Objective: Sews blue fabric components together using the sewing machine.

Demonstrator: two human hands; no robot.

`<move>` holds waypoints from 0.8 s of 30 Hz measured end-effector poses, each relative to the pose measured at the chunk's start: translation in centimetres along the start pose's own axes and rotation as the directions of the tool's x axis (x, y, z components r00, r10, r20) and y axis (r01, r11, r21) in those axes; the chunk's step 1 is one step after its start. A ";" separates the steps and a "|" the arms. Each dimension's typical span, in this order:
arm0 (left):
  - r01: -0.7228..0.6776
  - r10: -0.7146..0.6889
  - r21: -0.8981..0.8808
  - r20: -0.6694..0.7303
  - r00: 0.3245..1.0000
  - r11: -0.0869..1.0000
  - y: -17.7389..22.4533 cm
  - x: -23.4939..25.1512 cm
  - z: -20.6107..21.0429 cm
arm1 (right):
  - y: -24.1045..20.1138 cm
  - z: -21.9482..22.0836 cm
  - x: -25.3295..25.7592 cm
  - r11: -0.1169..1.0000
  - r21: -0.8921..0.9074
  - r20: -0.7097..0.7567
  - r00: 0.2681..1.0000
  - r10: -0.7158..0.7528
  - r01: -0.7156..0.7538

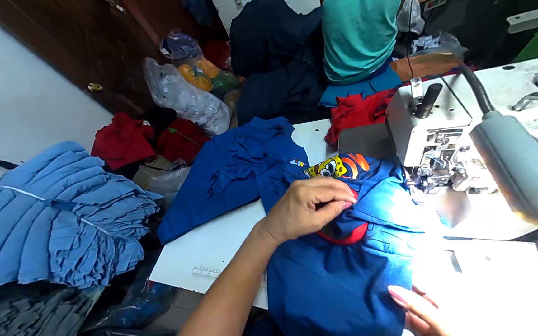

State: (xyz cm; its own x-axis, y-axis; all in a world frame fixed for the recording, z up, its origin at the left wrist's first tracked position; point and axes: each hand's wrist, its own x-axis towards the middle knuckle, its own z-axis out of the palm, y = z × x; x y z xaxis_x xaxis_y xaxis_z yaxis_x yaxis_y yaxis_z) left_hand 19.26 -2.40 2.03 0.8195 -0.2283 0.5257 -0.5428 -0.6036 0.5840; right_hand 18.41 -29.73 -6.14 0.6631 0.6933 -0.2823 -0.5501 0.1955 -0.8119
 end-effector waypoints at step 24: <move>0.081 -0.096 -0.100 -0.153 0.984 0.992 4.6 -3.8 2.3 | 0.0 -1.1 0.6 0.995 0.042 -0.069 0.994 -0.085 0.088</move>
State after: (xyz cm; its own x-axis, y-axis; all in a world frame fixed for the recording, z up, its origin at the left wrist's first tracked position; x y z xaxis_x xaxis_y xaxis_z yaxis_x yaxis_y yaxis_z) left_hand 14.11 -6.04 1.31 0.8299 -0.0496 0.5557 -0.4901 -0.5406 0.6838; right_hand 19.32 -30.09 -6.85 0.7406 0.6249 -0.2469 -0.5106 0.2845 -0.8114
